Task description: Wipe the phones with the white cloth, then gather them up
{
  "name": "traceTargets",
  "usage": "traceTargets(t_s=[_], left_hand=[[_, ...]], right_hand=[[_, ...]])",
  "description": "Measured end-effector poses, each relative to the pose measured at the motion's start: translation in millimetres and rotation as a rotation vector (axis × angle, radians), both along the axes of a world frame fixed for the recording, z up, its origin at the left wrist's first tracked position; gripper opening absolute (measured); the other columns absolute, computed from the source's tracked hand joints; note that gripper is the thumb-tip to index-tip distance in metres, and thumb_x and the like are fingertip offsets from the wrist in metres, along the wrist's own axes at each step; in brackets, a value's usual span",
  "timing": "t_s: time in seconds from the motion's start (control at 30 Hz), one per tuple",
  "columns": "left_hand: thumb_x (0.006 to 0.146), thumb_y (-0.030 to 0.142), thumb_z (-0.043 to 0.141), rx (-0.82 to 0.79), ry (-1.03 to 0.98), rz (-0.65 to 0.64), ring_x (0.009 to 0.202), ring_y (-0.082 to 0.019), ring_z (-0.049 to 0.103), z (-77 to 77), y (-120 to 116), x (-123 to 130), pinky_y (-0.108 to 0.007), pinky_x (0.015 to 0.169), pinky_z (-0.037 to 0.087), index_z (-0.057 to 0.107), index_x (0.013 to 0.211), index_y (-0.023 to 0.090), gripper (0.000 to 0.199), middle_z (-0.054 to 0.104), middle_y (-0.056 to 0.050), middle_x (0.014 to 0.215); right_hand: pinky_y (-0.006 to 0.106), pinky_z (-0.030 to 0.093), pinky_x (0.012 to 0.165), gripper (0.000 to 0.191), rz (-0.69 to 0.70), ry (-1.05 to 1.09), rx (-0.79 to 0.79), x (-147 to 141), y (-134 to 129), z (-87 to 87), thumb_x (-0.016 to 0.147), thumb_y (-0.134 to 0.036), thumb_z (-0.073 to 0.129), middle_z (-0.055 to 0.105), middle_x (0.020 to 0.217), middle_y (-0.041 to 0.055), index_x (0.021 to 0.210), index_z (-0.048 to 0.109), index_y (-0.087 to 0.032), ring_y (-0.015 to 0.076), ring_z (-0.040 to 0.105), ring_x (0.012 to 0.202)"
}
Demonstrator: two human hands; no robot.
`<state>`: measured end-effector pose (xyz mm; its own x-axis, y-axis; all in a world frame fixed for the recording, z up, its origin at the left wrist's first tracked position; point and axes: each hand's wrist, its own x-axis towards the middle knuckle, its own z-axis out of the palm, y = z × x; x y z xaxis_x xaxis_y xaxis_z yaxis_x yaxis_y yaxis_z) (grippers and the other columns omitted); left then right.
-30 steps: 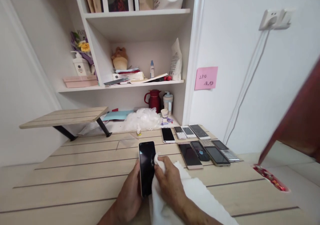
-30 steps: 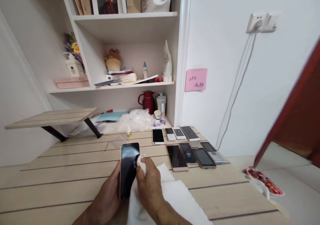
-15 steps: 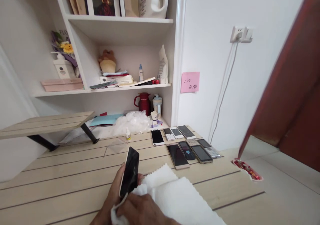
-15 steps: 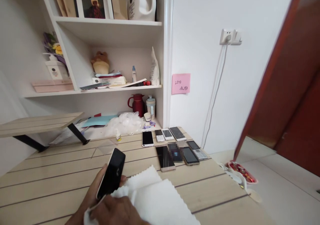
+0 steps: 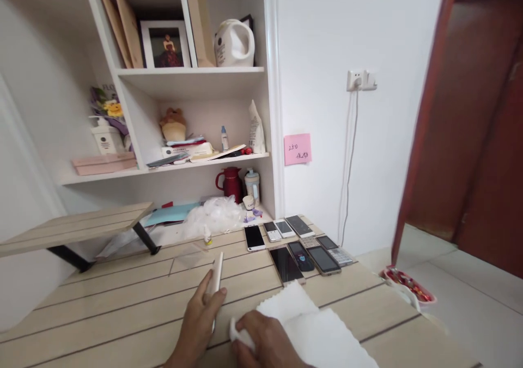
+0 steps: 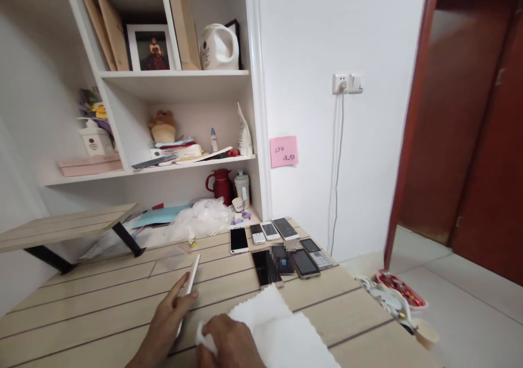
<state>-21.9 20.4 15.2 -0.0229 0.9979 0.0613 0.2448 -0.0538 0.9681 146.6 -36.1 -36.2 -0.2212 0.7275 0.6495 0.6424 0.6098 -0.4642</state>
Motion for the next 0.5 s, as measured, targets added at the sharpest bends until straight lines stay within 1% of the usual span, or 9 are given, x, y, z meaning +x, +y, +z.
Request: traceTargets(t_s=[0.03,0.07,0.1,0.13,0.2,0.23,0.3,0.4,0.5], left_hand=[[0.069,0.045,0.072,0.022,0.104,0.013,0.102,-0.028,0.063,0.4,3,3,-0.032,0.087,0.045,0.055,0.133,0.014,0.072,0.07,-0.01,0.109],[0.072,0.043,0.068,0.027,0.214,-0.01,0.116,-0.03,0.057,0.6,5,8,-0.034,0.098,0.04,0.053,0.135,0.016,0.07,0.065,-0.012,0.124],[0.075,0.041,0.063,0.045,0.328,-0.041,0.122,-0.03,0.053,0.9,8,15,-0.035,0.103,0.036,0.05,0.138,0.016,0.069,0.061,-0.013,0.13],[0.076,0.039,0.06,0.053,0.444,-0.059,0.122,-0.031,0.053,1.3,11,22,-0.036,0.103,0.036,0.047,0.141,0.017,0.07,0.06,-0.014,0.131],[0.076,0.04,0.058,-0.002,0.64,-0.059,0.113,-0.033,0.059,2.8,17,38,-0.04,0.095,0.041,0.036,0.147,0.022,0.076,0.062,-0.015,0.12],[0.077,0.042,0.056,-0.028,0.704,-0.042,0.108,-0.035,0.061,3.8,20,47,-0.042,0.09,0.043,0.03,0.15,0.024,0.079,0.061,-0.016,0.118],[0.078,0.043,0.054,-0.024,0.78,-0.031,0.108,-0.036,0.062,5.5,24,62,-0.042,0.086,0.044,0.023,0.152,0.025,0.082,0.057,-0.017,0.121],[0.078,0.042,0.052,0.02,0.862,-0.018,0.112,-0.037,0.059,6.2,29,78,-0.043,0.086,0.043,0.029,0.149,0.02,0.078,0.056,-0.02,0.122],[0.074,0.042,0.056,0.041,0.886,-0.043,0.112,-0.04,0.058,6.0,32,88,-0.046,0.09,0.04,0.04,0.142,0.014,0.075,0.059,-0.023,0.118]], right_hand=[[0.025,0.048,0.058,0.017,-0.007,-0.047,0.026,6,-2,4.4,0.08,-0.027,0.058,0.071,0.078,0.0037,0.096,0.062,-0.023,0.0198,0.067,0.065],[0.025,0.047,0.056,0.014,0.002,-0.096,0.057,10,-4,9.3,0.081,-0.028,0.057,0.069,0.076,0.0036,0.093,0.061,-0.023,0.0196,0.065,0.063],[0.025,0.047,0.056,0.011,0.027,-0.142,0.095,14,-5,14.4,0.083,-0.03,0.055,0.068,0.074,0.0033,0.09,0.06,-0.023,0.0191,0.064,0.062],[0.025,0.046,0.056,0.01,0.059,-0.179,0.14,16,-6,19.2,0.085,-0.03,0.054,0.067,0.073,0.0032,0.088,0.06,-0.023,0.0188,0.063,0.062],[0.026,0.047,0.058,0.012,0.11,-0.208,0.245,19,-6,26.8,0.088,-0.031,0.05,0.067,0.077,0.0046,0.089,0.059,-0.023,0.019,0.064,0.066],[0.027,0.048,0.059,0.014,0.117,-0.205,0.303,19,-6,28.9,0.09,-0.031,0.048,0.068,0.081,0.006,0.093,0.059,-0.022,0.0196,0.064,0.069],[0.028,0.049,0.059,0.019,0.106,-0.191,0.408,17,-4,29.0,0.092,-0.033,0.046,0.069,0.087,0.0083,0.102,0.057,-0.021,0.0204,0.064,0.071],[0.028,0.047,0.055,0.019,0.08,-0.145,0.466,13,-3,22.2,0.095,-0.033,0.043,0.067,0.08,0.0062,0.101,0.057,-0.022,0.019,0.061,0.064],[0.027,0.044,0.053,0.019,0.068,-0.111,0.413,9,-3,15.2,0.096,-0.029,0.04,0.063,0.069,0.0033,0.088,0.057,-0.023,0.0171,0.058,0.059]])
